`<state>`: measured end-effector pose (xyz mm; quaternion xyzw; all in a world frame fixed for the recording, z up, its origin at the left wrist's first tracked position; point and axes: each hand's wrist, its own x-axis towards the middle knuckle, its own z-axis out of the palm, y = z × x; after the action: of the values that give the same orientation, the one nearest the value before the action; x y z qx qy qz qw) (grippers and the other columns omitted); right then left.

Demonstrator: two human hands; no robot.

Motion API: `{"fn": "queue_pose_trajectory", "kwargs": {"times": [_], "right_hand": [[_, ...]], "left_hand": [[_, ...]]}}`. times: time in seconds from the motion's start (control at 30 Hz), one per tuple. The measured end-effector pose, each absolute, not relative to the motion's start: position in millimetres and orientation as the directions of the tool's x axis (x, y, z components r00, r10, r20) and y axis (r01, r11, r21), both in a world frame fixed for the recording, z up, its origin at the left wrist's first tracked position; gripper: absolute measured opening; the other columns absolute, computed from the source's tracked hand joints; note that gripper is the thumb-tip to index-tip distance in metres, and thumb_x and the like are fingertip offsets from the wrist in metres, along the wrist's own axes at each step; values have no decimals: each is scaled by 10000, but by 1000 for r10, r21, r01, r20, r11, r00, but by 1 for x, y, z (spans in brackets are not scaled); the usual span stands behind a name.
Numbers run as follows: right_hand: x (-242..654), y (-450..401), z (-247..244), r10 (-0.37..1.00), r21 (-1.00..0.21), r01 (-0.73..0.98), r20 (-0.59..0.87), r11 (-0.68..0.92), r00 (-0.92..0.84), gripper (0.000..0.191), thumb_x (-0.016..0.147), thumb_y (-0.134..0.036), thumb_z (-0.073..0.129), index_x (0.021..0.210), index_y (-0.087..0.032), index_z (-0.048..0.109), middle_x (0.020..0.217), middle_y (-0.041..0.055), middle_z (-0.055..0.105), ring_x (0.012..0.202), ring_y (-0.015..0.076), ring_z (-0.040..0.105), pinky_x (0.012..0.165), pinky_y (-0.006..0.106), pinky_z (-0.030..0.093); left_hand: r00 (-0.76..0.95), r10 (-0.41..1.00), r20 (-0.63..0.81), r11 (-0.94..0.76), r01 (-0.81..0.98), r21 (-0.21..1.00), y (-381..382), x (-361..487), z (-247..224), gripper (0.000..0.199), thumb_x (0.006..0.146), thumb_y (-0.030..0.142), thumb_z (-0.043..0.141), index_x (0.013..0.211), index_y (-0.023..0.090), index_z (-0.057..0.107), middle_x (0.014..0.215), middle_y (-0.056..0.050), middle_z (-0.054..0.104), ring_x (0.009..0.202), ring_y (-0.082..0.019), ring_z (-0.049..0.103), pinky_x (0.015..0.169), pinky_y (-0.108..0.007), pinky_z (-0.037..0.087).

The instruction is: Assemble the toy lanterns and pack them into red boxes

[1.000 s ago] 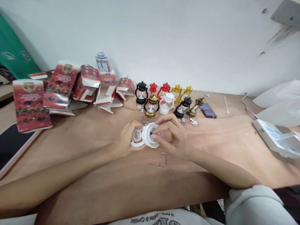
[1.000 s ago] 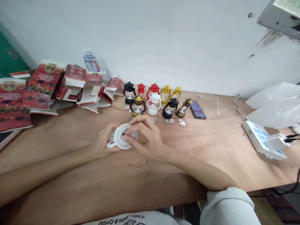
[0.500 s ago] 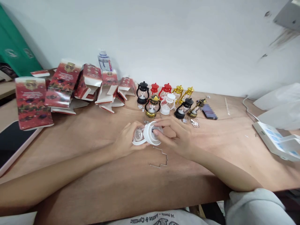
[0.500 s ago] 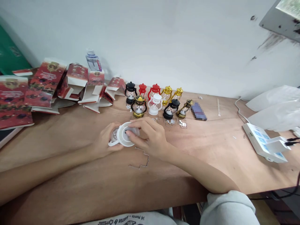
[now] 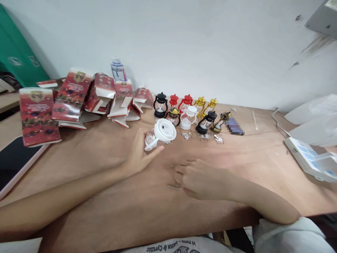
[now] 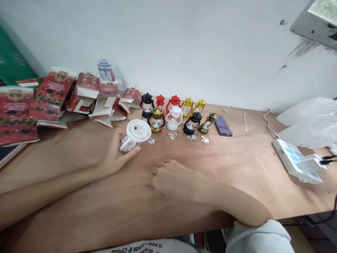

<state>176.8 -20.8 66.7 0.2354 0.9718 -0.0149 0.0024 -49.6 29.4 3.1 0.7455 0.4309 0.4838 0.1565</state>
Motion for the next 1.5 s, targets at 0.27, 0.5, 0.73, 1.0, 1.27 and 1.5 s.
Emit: {"fn": "queue_pose_trajectory", "kwargs": {"times": [0.27, 0.5, 0.73, 1.0, 1.27, 1.5], "right_hand": [[166, -29, 53, 366, 100, 353, -178, 930, -913, 100, 890, -186, 627, 856, -145, 712, 908, 76, 725, 848, 228, 653, 710, 331, 469], [160, -30, 83, 196, -73, 207, -138, 976, -971, 113, 856, -242, 587, 875, -145, 642, 803, 59, 694, 701, 188, 619, 677, 335, 465], [178, -15, 113, 415, -566, 228, 225, 792, -882, 142, 797, -71, 460, 803, -213, 472, 679, -42, 552, 563, 85, 453, 508, 216, 359], [187, 6, 109, 708, -646, 331, 496, 688, -504, 103, 897, -153, 530, 810, -205, 523, 683, -44, 501, 587, 83, 444, 533, 225, 367], [184, 12, 104, 800, -765, 303, 429, 569, -420, 118, 912, -202, 553, 799, -175, 569, 663, -41, 493, 557, 66, 423, 487, 210, 345], [183, 17, 106, 853, -916, 143, 281, 375, -439, 170, 904, -293, 606, 793, -168, 575, 628, -49, 523, 476, 48, 469, 414, 169, 421]], "left_hand": [[162, 633, 757, -709, 515, 482, 21, -46, 1, 502, 857, 251, 584, 1247, 219, 269, 1162, -104, 486, 998, -227, 606, 821, -373, 519], [151, 733, 664, -650, 444, 617, 20, -49, 23, 314, 802, 294, 695, 1017, 211, 481, 824, 19, 586, 638, -120, 552, 562, -241, 443], [204, 713, 670, -681, 430, 593, 15, -43, 46, 198, 762, 322, 723, 845, 176, 617, 758, -2, 594, 683, -141, 537, 580, -254, 411], [260, 748, 610, -660, 379, 648, 2, -38, 52, 170, 733, 292, 730, 820, 188, 627, 834, -5, 572, 750, -143, 554, 660, -257, 449], [382, 846, 371, -472, 215, 855, -5, -28, 21, 239, 766, 281, 703, 955, 192, 586, 840, -4, 671, 741, -148, 601, 684, -258, 471], [459, 879, 127, -165, 42, 985, 0, -28, 7, 490, 669, 311, 801, 1024, 158, 499, 1020, -74, 653, 871, -171, 621, 760, -274, 482]]}}
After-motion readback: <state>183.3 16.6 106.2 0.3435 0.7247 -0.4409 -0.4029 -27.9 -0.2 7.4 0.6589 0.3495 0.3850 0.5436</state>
